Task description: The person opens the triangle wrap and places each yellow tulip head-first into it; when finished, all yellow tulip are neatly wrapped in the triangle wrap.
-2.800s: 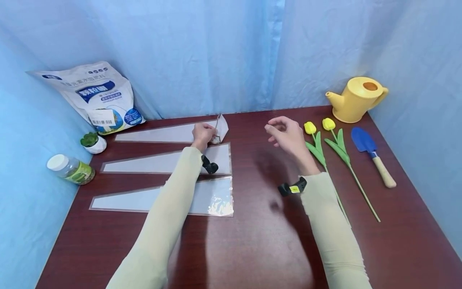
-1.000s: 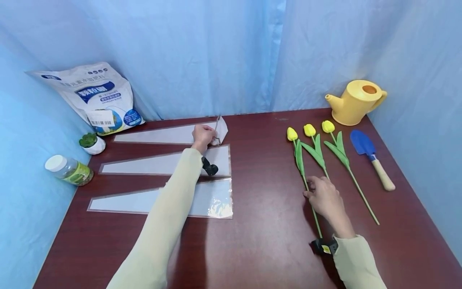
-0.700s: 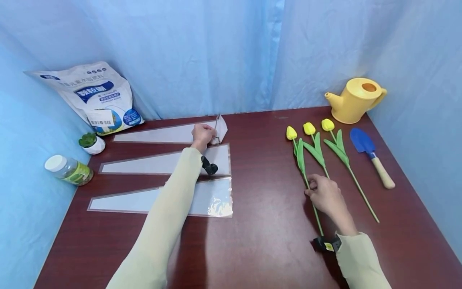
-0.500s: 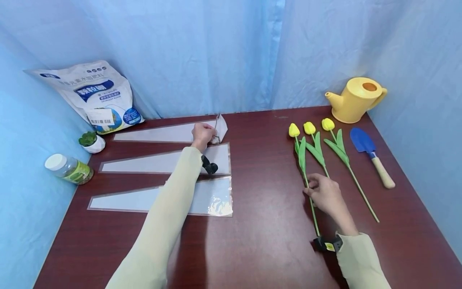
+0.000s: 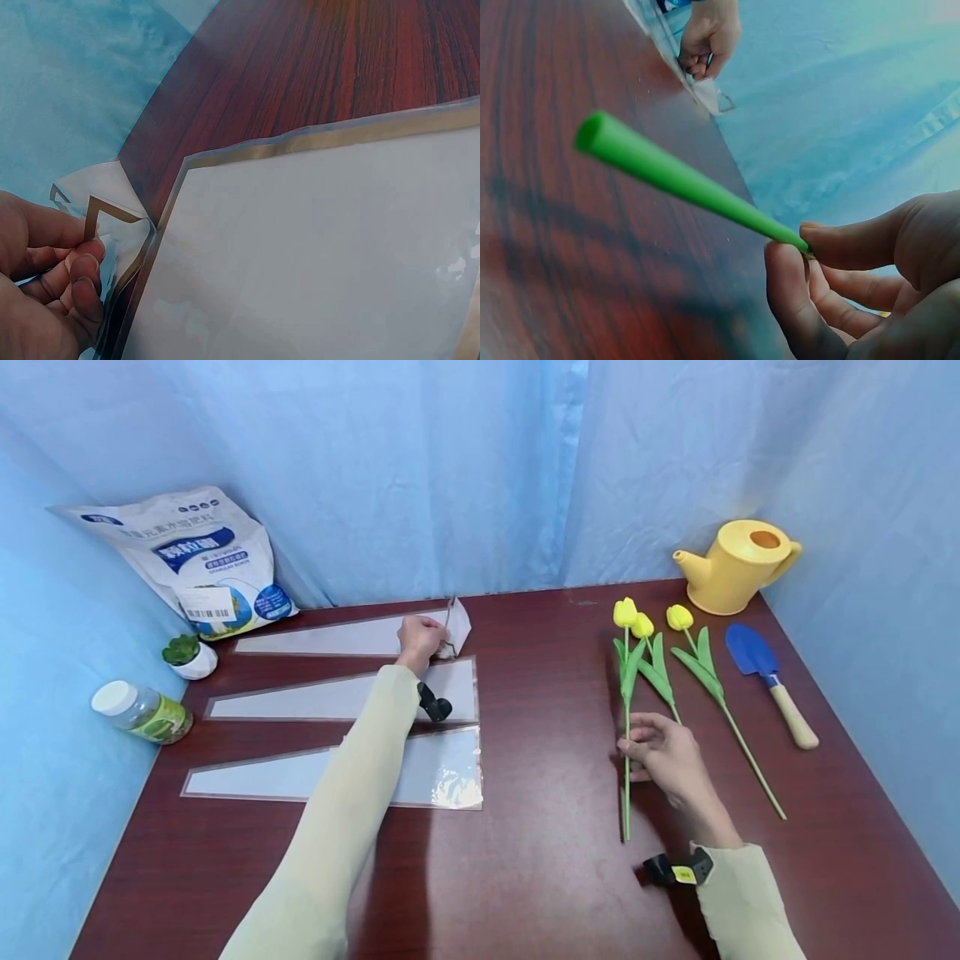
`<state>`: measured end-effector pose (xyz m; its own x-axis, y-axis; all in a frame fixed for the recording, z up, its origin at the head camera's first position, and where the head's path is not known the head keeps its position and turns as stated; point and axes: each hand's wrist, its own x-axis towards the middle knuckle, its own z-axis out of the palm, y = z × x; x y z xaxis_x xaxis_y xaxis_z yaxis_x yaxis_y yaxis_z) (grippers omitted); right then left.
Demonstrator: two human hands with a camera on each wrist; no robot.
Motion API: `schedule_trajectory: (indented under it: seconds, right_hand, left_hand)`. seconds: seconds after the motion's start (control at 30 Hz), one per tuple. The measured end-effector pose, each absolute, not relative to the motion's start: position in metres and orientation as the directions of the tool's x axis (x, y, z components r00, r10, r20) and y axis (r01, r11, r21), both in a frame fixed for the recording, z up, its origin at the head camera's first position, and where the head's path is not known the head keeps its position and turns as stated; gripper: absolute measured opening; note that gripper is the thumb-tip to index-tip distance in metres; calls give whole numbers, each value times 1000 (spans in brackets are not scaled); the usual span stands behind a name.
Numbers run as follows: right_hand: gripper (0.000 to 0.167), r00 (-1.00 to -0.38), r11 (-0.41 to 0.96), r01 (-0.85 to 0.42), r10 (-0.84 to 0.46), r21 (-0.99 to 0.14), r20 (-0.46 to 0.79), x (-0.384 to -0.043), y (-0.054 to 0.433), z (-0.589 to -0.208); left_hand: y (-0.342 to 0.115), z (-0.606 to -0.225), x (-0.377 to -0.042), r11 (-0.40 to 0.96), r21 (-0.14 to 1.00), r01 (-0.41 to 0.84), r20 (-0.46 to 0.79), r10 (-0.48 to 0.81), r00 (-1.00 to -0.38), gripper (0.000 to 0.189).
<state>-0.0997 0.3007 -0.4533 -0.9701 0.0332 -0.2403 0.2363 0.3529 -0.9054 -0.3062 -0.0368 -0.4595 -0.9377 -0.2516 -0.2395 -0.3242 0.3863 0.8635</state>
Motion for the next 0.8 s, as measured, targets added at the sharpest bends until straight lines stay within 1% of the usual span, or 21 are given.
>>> schedule_trajectory:
  seconds: [0.07, 0.2, 0.33, 0.57, 0.8]
  right_hand:
    - [49, -966, 284, 254, 28, -925, -257, -99, 301, -454]
    - [36, -960, 101, 279, 5, -955, -280, -98, 300, -456]
    - [29, -964, -48, 264, -31, -963, -262, -97, 296, -458]
    - [27, -972, -215, 235, -69, -948, -225, -97, 287, -459]
    - [27, -976, -324, 216, -44, -921, -213, -98, 280, -460]
  left_hand:
    - [-37, -459, -306, 387, 862, -326, -243, -249, -938, 12]
    - [-37, -459, -307, 386, 861, -332, -249, -249, -936, 12]
    - [-37, -459, -306, 391, 861, -327, -243, -248, -938, 13]
    - [-38, -459, -306, 387, 864, -324, -244, -243, -939, 13]
    - [-37, -459, -306, 384, 865, -323, -244, -242, -939, 12]
